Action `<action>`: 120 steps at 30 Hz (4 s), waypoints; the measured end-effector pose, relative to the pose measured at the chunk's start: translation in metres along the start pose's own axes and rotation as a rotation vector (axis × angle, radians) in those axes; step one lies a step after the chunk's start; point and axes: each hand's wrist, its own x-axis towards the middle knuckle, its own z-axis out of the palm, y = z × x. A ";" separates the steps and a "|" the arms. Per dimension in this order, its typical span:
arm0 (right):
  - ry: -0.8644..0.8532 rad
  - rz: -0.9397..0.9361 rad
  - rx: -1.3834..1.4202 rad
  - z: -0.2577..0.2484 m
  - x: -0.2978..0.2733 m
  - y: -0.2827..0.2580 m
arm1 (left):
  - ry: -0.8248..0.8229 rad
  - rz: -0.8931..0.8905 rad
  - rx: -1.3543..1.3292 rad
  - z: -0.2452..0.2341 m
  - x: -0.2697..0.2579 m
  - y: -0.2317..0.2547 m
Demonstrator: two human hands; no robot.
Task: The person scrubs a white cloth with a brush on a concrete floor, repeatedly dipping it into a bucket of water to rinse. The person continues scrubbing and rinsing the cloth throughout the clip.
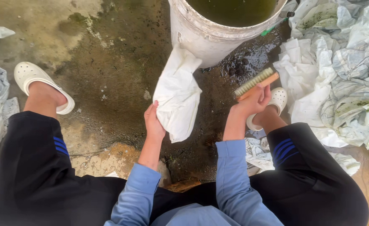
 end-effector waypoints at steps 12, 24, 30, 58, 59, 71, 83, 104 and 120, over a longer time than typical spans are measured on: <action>-0.102 0.129 -0.244 -0.016 -0.012 0.032 | 0.261 -0.202 0.215 -0.077 0.013 -0.019; -0.304 0.041 -1.236 -0.106 -0.037 0.129 | 0.041 0.179 0.549 -0.020 0.014 0.037; -0.206 0.152 -0.744 -0.046 0.002 0.107 | 0.152 0.689 0.656 0.050 -0.032 0.143; -1.260 -1.155 -0.841 0.221 0.075 -0.212 | -0.361 0.998 1.719 0.331 0.126 0.071; -1.264 -1.169 -0.832 0.218 0.077 -0.195 | -0.346 1.005 1.713 0.323 0.147 0.050; -1.668 -0.628 -1.713 0.254 0.095 -0.014 | -0.717 0.244 2.053 0.253 0.292 -0.048; -1.879 -0.535 -1.828 0.272 0.105 0.053 | -0.923 -0.064 2.174 0.259 0.251 0.012; -2.057 -0.463 -1.814 0.283 0.123 0.126 | -0.864 -0.222 2.123 0.252 0.255 0.033; -1.724 -0.640 -1.677 0.257 0.110 0.029 | -0.693 0.194 1.907 0.272 0.188 0.090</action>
